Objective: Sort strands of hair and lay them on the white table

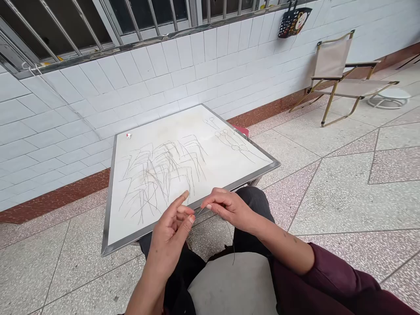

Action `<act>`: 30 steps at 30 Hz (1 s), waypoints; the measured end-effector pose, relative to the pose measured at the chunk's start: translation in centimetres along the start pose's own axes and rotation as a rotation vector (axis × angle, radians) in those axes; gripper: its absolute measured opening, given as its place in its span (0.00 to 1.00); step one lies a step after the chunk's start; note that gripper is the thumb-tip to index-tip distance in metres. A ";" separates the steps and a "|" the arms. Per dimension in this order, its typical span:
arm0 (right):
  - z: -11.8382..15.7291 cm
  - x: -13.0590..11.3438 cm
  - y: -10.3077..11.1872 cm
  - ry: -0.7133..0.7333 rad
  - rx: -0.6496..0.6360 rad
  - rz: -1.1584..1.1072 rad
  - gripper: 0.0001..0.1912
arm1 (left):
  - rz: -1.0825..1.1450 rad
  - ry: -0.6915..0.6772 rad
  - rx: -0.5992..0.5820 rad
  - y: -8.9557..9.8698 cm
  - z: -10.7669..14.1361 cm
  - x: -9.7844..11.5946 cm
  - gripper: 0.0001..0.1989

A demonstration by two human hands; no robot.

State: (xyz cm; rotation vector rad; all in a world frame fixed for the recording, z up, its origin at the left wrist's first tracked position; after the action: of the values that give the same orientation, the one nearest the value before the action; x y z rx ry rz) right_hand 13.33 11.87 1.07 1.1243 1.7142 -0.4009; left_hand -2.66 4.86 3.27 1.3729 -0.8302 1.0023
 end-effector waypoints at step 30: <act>1.4 3.0 -2.5 -0.303 0.070 -0.492 0.13 | -0.128 0.055 0.129 -0.7 -0.1 -1.3 0.20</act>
State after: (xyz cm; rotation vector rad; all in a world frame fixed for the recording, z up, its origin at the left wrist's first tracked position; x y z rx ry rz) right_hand 11.81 11.14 -2.75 0.6355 1.6992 -0.8948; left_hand -2.51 4.91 1.84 1.4822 -0.6376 1.0037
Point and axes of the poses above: each hand's wrist, its own z-axis away from the middle knuckle, its own y-axis out of the back of the hand, x = y × z, the point moved 6 cm from there along -z, towards the middle knuckle, and after that the axes turned 9 degrees about -z, right-handed, at the moved point
